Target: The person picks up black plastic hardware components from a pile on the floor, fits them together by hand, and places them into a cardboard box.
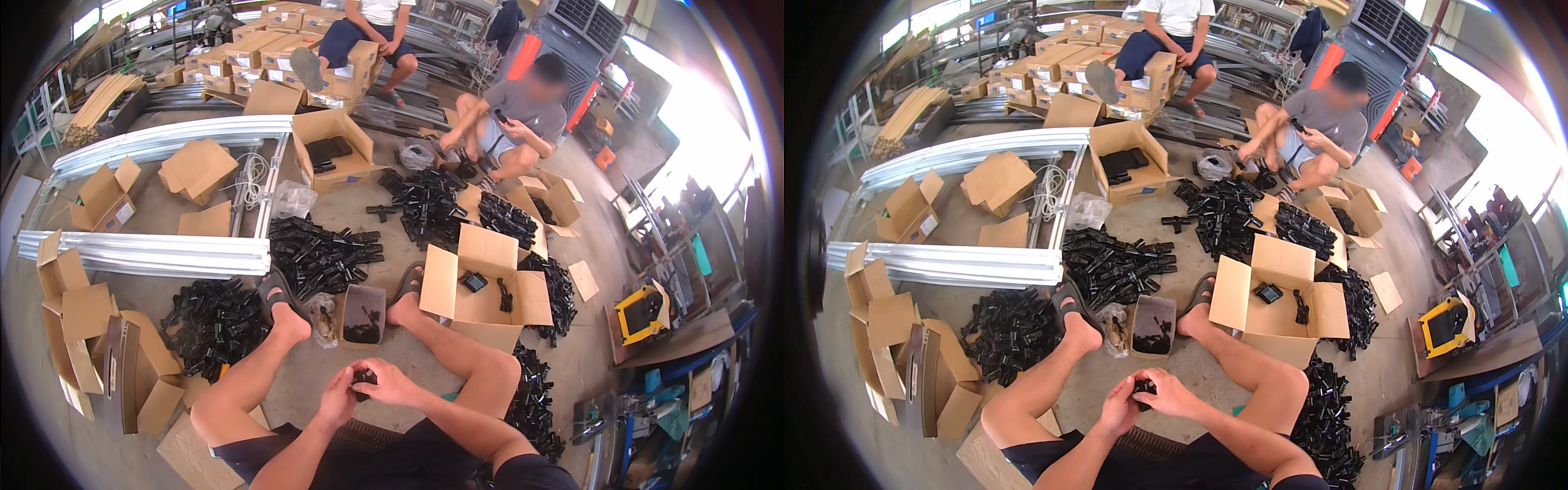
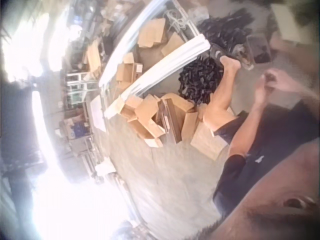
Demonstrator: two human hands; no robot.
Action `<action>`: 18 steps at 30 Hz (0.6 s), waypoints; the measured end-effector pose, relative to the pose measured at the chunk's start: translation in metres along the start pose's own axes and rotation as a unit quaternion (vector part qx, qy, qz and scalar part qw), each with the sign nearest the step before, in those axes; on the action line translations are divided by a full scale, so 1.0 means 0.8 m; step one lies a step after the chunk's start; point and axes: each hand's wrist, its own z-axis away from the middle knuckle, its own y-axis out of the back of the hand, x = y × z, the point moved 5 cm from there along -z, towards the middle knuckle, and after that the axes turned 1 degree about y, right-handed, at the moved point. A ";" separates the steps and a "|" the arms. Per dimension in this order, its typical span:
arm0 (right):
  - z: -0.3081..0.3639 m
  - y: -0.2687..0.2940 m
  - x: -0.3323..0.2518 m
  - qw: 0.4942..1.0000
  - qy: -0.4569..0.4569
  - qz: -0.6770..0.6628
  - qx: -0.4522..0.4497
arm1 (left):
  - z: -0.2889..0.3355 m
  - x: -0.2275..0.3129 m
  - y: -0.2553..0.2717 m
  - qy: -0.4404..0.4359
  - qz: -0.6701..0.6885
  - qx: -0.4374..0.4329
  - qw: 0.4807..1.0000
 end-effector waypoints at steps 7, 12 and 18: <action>0.026 -0.019 0.030 0.837 -0.370 -0.393 0.086 | 0.006 -0.007 0.029 0.044 0.076 0.159 0.983; 0.051 -0.017 0.048 0.835 -0.406 -0.362 0.081 | 0.009 -0.048 0.030 0.135 0.003 0.088 0.987; 0.055 -0.018 0.052 0.907 -0.319 -0.260 0.084 | 0.014 -0.038 0.019 0.126 -0.011 0.089 0.988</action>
